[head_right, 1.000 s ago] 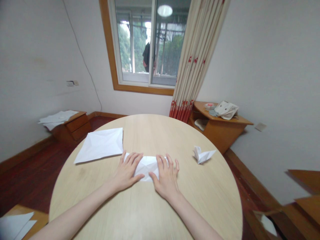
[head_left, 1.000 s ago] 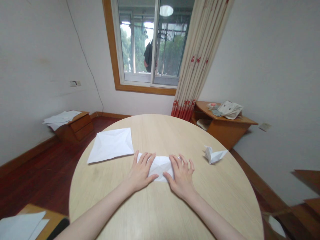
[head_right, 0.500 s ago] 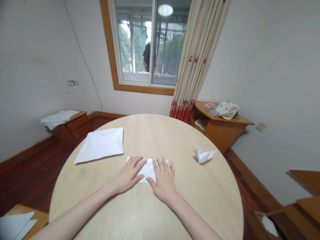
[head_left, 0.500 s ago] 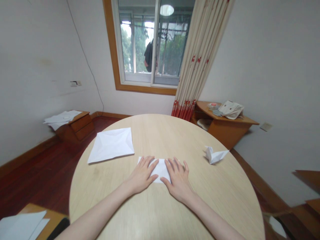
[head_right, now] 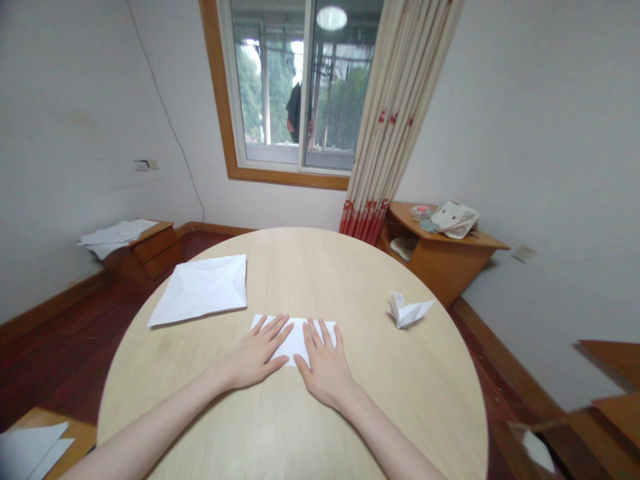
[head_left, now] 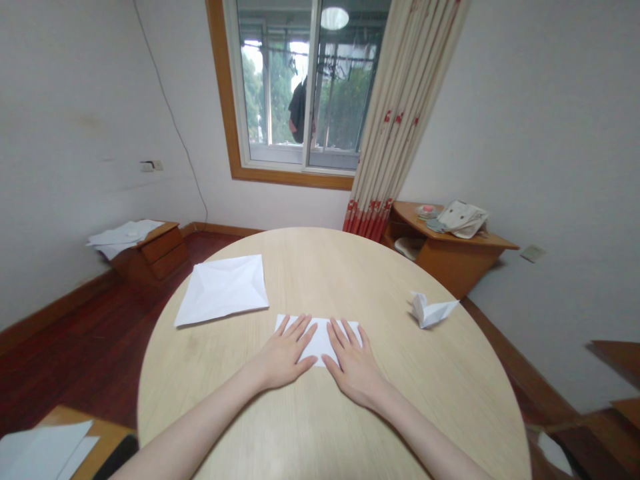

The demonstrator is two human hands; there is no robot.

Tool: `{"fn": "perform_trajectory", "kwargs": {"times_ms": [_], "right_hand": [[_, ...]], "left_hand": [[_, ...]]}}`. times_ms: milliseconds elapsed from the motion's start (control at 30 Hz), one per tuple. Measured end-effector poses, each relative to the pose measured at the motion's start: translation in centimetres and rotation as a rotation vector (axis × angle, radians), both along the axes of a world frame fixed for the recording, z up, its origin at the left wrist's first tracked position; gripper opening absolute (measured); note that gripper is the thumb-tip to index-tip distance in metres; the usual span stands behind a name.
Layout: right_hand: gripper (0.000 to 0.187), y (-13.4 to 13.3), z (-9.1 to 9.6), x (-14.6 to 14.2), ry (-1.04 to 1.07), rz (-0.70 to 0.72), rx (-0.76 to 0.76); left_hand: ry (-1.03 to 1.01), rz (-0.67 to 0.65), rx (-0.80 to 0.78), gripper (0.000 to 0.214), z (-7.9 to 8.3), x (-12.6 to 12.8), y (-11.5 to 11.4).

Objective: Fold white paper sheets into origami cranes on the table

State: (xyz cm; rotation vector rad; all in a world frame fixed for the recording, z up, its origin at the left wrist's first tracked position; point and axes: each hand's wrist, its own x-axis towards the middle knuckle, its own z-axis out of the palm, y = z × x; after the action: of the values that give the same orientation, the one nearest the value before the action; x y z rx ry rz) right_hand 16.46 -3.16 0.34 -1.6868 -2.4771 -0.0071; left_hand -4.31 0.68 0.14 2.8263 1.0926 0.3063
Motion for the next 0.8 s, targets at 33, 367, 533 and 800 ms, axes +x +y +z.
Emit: {"fn": "perform_trajectory", "kwargs": {"times_ms": [33,367,533,800], "right_hand": [[0.062,0.0,-0.1,0.1,-0.003,0.002,-0.006],[0.064,0.5,0.2,0.8,0.012,0.042,-0.094],[0.062,0.6,1.4,1.5,0.011,0.037,-0.215],[0.067,0.8,1.7,2.9,0.032,0.015,-0.272]], "left_hand": [[-0.002,-0.006,0.0,0.062,0.0,0.0,0.0],[0.011,-0.049,-0.063,0.062,0.3,-0.4,0.6],[0.044,-0.052,-0.103,0.057,0.8,-1.0,0.9],[0.045,-0.078,-0.19,0.059,0.9,-2.5,1.6]]}}
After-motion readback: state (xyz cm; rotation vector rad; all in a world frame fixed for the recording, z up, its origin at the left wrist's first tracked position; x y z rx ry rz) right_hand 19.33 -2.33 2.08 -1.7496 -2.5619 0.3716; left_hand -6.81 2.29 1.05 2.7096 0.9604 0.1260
